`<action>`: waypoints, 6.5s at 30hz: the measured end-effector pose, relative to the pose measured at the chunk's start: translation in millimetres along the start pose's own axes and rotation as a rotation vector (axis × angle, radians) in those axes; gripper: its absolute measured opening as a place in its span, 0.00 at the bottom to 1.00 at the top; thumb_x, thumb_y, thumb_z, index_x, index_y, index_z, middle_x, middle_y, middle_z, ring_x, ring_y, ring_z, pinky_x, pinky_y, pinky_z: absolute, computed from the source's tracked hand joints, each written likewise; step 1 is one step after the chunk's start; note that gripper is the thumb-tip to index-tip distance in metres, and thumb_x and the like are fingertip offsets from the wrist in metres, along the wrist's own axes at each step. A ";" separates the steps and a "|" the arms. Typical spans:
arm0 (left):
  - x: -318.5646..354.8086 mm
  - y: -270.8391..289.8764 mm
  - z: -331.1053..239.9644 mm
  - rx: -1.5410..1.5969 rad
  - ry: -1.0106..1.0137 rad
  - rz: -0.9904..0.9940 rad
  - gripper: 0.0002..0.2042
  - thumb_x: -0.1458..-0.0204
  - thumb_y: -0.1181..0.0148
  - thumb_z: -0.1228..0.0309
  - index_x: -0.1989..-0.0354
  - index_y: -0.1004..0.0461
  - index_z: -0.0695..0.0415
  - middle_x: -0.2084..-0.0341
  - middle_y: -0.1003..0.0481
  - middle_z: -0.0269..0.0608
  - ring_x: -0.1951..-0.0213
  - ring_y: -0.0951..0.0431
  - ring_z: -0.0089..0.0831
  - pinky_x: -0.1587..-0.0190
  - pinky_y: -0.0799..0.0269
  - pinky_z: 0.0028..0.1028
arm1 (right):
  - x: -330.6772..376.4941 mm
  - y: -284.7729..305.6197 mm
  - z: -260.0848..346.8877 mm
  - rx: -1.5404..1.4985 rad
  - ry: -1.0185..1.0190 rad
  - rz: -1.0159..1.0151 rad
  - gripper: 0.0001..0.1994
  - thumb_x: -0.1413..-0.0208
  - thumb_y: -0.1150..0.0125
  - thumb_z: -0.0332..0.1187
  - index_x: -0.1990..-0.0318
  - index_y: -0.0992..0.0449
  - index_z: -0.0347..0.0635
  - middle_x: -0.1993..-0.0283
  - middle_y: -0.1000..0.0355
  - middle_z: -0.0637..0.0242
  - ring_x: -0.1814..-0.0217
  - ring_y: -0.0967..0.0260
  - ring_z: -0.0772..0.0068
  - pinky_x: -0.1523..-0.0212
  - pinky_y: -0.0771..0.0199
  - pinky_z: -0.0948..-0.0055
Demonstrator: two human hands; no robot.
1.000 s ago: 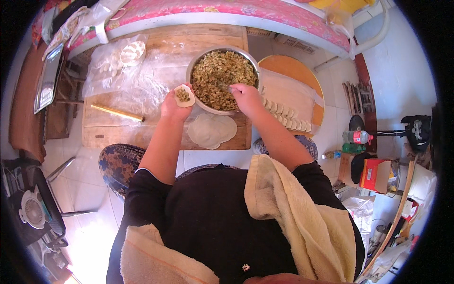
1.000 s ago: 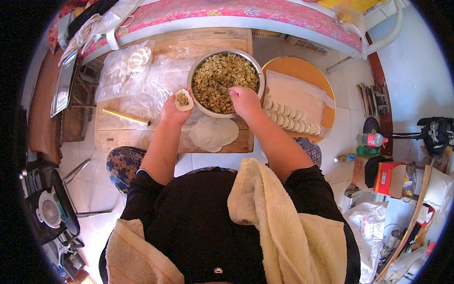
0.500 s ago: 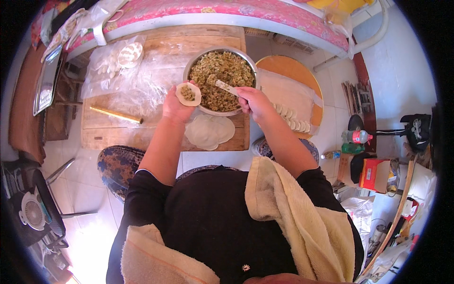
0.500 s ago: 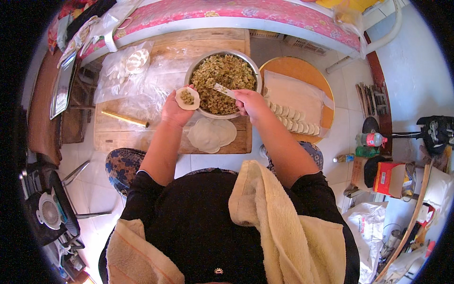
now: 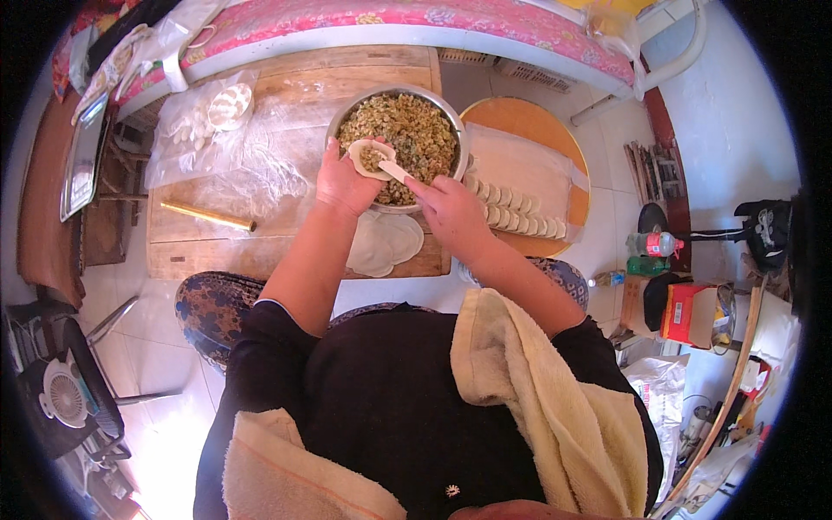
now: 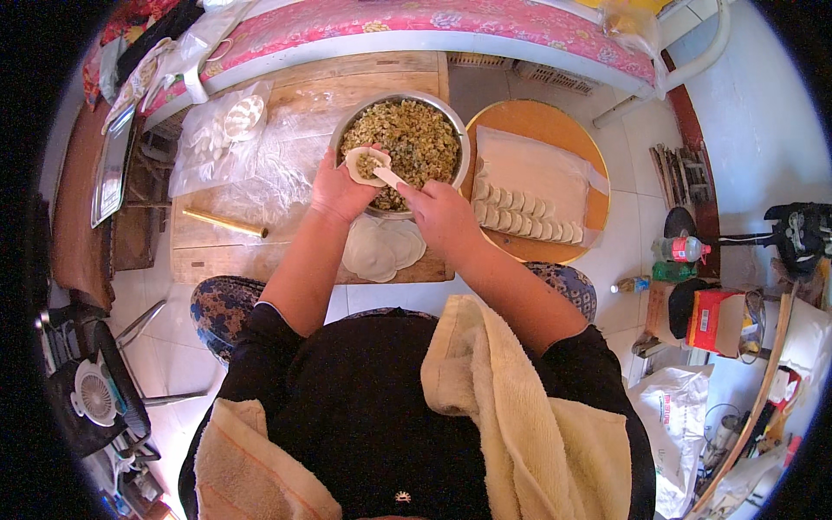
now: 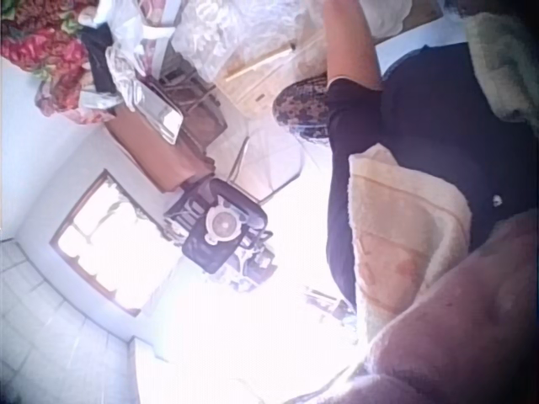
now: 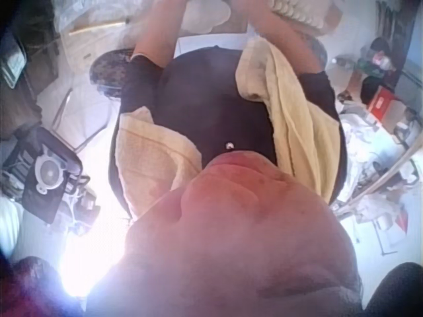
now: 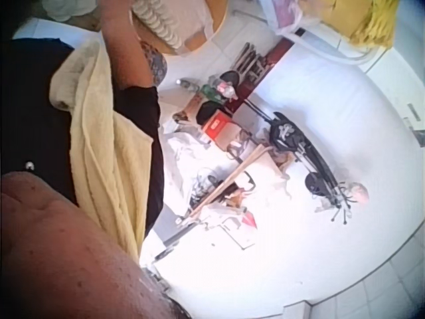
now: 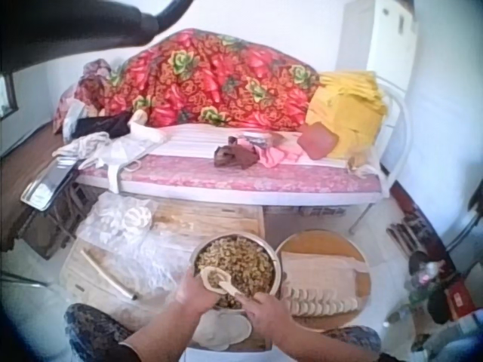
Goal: The person sits on the floor and prepares dumplings by hand. They pick up round dough wrappers, scoop a green filling from a bowl using a spoon, place it in the center of the wrapper, and fold the dough to seal it. The finished dumplings are placed in a row on a yellow tray.
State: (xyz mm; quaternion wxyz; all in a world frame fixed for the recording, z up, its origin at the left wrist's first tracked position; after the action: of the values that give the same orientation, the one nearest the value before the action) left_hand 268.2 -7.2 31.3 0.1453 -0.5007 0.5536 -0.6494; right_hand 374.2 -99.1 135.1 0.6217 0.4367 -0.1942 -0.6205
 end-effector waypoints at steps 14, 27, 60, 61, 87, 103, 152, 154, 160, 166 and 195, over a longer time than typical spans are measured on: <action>-11.0 1.7 -22.8 -0.168 -0.140 0.001 0.19 0.36 0.67 0.63 0.50 0.34 0.63 0.53 0.29 0.50 0.48 0.31 0.41 0.42 0.36 0.40 | 5.2 16.5 2.0 -0.006 -0.012 0.008 0.17 0.51 0.43 0.27 0.51 0.24 0.49 0.72 0.36 0.60 0.68 0.34 0.56 0.69 0.32 0.61; -16.6 -12.8 -19.1 -0.217 -0.144 0.002 0.18 0.36 0.68 0.67 0.47 0.36 0.64 0.50 0.30 0.50 0.48 0.31 0.41 0.42 0.35 0.40 | -3.8 33.0 -7.6 -0.073 -0.061 0.004 0.11 0.48 0.44 0.28 0.57 0.22 0.44 0.71 0.32 0.58 0.68 0.33 0.53 0.68 0.32 0.59; 70.3 -65.4 -1.4 -0.201 0.024 0.336 0.31 0.38 0.72 0.46 0.44 0.38 0.63 0.47 0.33 0.51 0.41 0.36 0.48 0.38 0.42 0.47 | -15.7 37.0 16.6 0.297 -0.011 -0.158 0.21 0.61 0.30 0.37 0.55 0.26 0.51 0.53 0.33 0.65 0.46 0.37 0.59 0.41 0.44 0.52; 81.7 -69.9 0.7 -0.202 0.045 0.352 0.32 0.38 0.71 0.45 0.44 0.38 0.63 0.47 0.33 0.51 0.41 0.36 0.48 0.38 0.42 0.47 | -14.0 51.8 34.3 0.243 0.055 -0.257 0.22 0.64 0.28 0.37 0.56 0.27 0.51 0.52 0.34 0.66 0.44 0.38 0.59 0.39 0.48 0.51; 186.9 -54.3 1.3 -0.114 0.136 0.401 0.29 0.36 0.70 0.49 0.41 0.39 0.63 0.46 0.33 0.51 0.43 0.34 0.43 0.38 0.42 0.42 | 34.4 61.9 188.9 0.214 0.606 -0.197 0.15 0.60 0.32 0.36 0.63 0.27 0.47 0.52 0.34 0.65 0.43 0.38 0.58 0.43 0.39 0.56; 234.7 -81.4 28.5 -0.669 0.069 0.755 0.26 0.46 0.41 0.68 0.40 0.41 0.62 0.47 0.32 0.45 0.44 0.31 0.35 0.40 0.36 0.38 | -1.7 78.7 165.6 -0.443 0.172 0.023 0.08 0.56 0.32 0.29 0.68 0.24 0.43 0.56 0.35 0.65 0.48 0.36 0.69 0.47 0.35 0.68; 249.6 -82.8 -3.8 -1.285 -0.472 0.611 0.40 0.51 0.38 0.81 0.31 0.54 0.52 0.55 0.28 0.38 0.51 0.29 0.25 0.46 0.34 0.28 | 6.3 71.6 197.2 -0.155 0.360 0.126 0.09 0.56 0.34 0.31 0.65 0.20 0.42 0.63 0.26 0.62 0.61 0.30 0.61 0.58 0.31 0.65; 241.3 -72.7 -2.5 -1.245 -0.390 0.588 0.38 0.51 0.37 0.79 0.32 0.50 0.52 0.55 0.28 0.37 0.51 0.28 0.25 0.45 0.34 0.29 | 2.6 69.7 198.3 -0.149 0.356 0.152 0.08 0.55 0.35 0.30 0.66 0.20 0.41 0.63 0.26 0.62 0.61 0.30 0.61 0.59 0.30 0.65; 207.0 -24.1 28.3 -0.527 0.047 0.509 0.19 0.44 0.44 0.73 0.43 0.36 0.58 0.52 0.28 0.37 0.49 0.27 0.29 0.42 0.32 0.32 | 6.3 66.1 194.6 -0.049 0.265 0.030 0.09 0.53 0.37 0.30 0.63 0.21 0.42 0.65 0.29 0.62 0.62 0.31 0.60 0.62 0.30 0.65; 203.8 -26.3 19.3 -0.747 -0.054 0.495 0.16 0.41 0.47 0.73 0.45 0.35 0.59 0.52 0.29 0.38 0.50 0.28 0.28 0.41 0.33 0.30 | 5.6 52.3 194.7 0.057 0.291 0.080 0.09 0.53 0.38 0.30 0.62 0.20 0.44 0.65 0.30 0.62 0.62 0.31 0.60 0.62 0.30 0.65; 215.7 -39.2 -0.8 -0.725 -0.304 0.586 0.13 0.40 0.48 0.71 0.48 0.31 0.60 0.56 0.26 0.38 0.52 0.27 0.26 0.48 0.31 0.29 | -13.7 49.7 222.6 -0.033 0.449 -0.030 0.06 0.54 0.35 0.31 0.67 0.21 0.44 0.59 0.25 0.65 0.47 0.32 0.59 0.45 0.36 0.60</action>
State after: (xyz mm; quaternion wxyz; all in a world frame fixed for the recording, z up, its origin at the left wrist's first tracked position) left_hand 183.4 -153.5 170.8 0.2173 -0.4313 0.8341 -0.2663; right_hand 227.6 -161.0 299.0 0.6471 0.5566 -0.0340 -0.5200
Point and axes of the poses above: each hand's wrist, its own x-axis away from the middle knuckle, its own y-axis out of the back of the hand, z = x × y, the point moved 10 cm from there along -x, towards the middle knuckle
